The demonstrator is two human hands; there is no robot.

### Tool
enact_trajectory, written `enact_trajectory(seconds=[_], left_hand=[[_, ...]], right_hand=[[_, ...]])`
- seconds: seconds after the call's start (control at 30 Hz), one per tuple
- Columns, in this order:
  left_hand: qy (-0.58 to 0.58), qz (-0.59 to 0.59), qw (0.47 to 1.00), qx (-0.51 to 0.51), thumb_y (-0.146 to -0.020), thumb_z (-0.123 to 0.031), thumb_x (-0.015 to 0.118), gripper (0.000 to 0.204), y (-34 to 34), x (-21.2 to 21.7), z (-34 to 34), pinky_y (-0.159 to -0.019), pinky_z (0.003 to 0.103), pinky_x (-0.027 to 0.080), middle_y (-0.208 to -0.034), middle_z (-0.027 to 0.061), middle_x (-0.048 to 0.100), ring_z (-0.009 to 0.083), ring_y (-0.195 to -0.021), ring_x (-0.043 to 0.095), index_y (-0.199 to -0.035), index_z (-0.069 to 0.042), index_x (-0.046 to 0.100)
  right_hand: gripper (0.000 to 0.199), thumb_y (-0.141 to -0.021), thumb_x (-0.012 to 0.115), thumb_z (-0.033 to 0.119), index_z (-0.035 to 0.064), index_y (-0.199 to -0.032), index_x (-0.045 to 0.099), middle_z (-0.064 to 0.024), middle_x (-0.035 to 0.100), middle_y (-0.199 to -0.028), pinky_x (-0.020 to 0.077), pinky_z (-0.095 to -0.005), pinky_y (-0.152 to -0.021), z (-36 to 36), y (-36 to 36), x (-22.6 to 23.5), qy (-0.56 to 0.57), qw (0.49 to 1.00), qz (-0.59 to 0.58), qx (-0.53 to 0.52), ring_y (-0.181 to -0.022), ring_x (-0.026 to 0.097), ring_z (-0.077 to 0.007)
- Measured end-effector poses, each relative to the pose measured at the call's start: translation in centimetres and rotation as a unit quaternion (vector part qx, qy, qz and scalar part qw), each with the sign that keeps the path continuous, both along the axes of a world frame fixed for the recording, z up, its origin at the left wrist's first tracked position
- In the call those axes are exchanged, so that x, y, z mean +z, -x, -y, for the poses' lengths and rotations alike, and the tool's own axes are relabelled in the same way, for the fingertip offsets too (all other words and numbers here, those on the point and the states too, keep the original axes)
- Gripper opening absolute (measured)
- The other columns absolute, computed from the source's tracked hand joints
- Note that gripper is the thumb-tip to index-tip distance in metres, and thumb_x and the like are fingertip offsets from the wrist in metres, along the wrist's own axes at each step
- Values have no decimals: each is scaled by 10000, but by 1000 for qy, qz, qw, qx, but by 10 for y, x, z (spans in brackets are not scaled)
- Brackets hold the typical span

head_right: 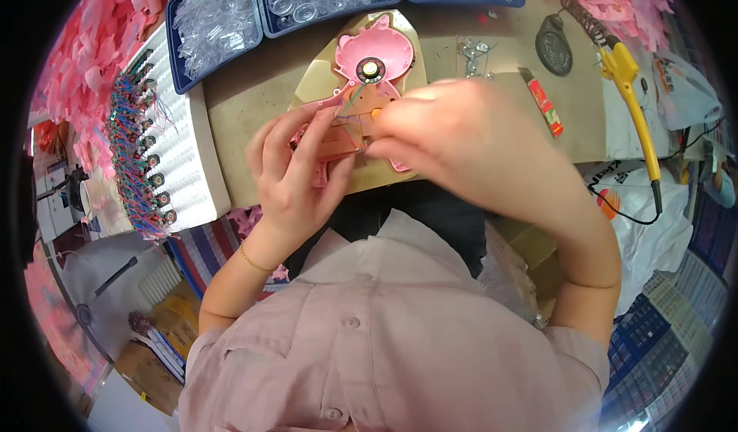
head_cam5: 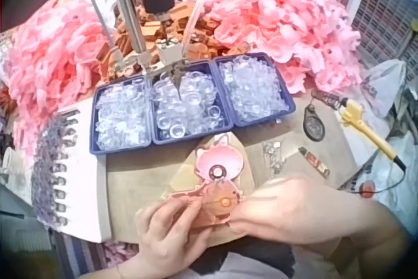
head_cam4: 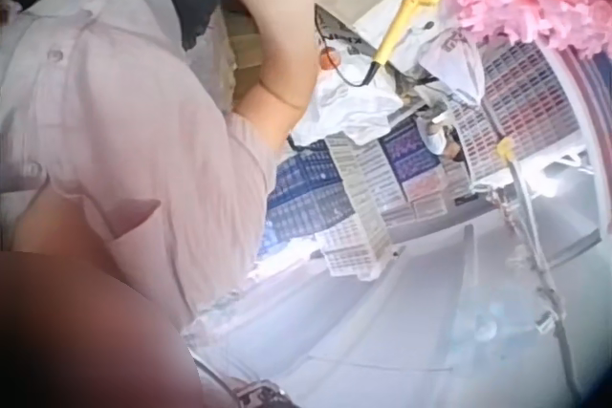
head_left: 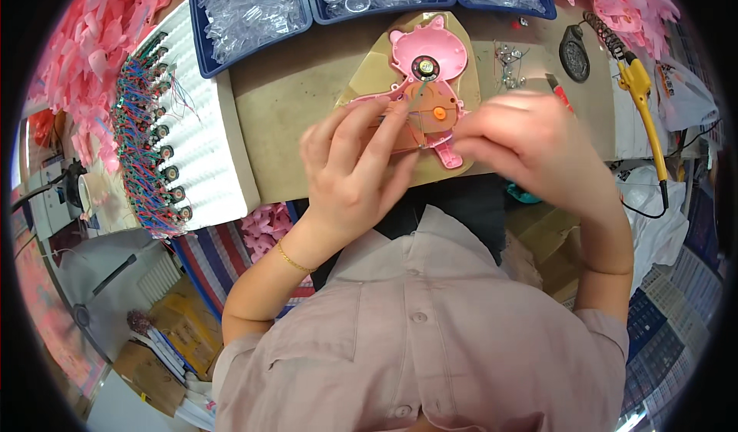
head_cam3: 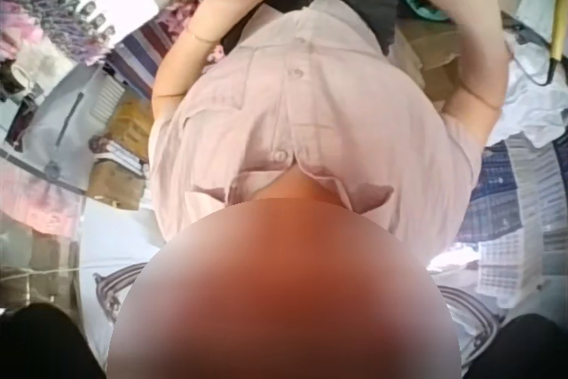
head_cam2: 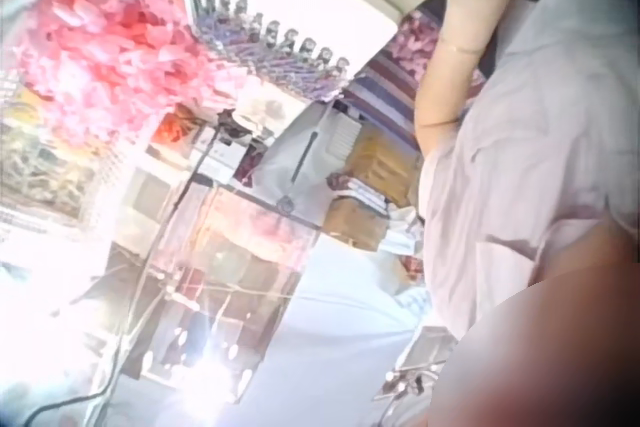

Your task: Assembling a pink toy pony by installing electronic components and wiring, then securing the plastic shell with screws.

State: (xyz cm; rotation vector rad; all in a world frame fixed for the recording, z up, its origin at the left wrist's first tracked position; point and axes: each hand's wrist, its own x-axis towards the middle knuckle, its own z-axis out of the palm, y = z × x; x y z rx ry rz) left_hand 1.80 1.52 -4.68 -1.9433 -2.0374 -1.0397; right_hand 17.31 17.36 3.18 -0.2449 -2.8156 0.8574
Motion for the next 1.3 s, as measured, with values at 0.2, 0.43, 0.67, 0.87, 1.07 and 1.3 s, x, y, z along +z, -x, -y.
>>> enact_trajectory(seconds=[0.2,0.43,0.67,0.87,1.07,1.3], left_hand=[[13,12,1000,10,-678,-218,755,233,-13,7,-12,-836,358,355,-1098,15,597,222,-1027,528,-858,-117,647],[-61,29,997,-38,-693,-157,744,222,-7,4,-14,-822,356,404,-1064,40,634,233,-994,555,-901,-93,697],[-57,-12,996,-65,-669,-76,734,266,4,12,5,-728,296,412,-983,-3,663,178,-860,595,-932,-102,700],[-33,-103,994,18,-673,-207,697,258,-26,14,-24,-795,294,353,-1105,-29,587,152,-1007,504,-926,-161,681],[-29,-101,994,15,-679,-189,654,186,-28,11,-34,-859,309,349,-1161,13,565,179,-1110,476,-860,-146,644],[-17,169,981,-94,-700,10,700,170,1,10,1,-735,329,467,-916,45,659,225,-842,608,-835,-59,624]], right_hand=[[92,-876,629,66,-18,-838,637,-31,640,-725,482,-204,-563,15,10,14,433,886,134,-101,-633,596,-72],[76,-865,649,67,-1,-883,620,18,604,-770,426,-190,-615,-3,2,-12,470,864,42,-176,-696,527,-33],[96,-849,653,83,-5,-869,619,40,560,-750,349,-186,-561,2,-20,0,391,887,75,-232,-643,443,-16],[118,-857,646,99,-11,-893,626,19,595,-784,407,-196,-603,-5,16,5,353,918,-42,-178,-699,518,-33],[141,-876,643,139,4,-917,633,7,605,-783,425,-196,-614,-17,14,-3,394,899,-10,-191,-706,533,-39],[103,-847,661,100,7,-868,622,19,587,-742,410,-199,-584,2,-18,-8,353,901,40,-248,-649,507,-49]])
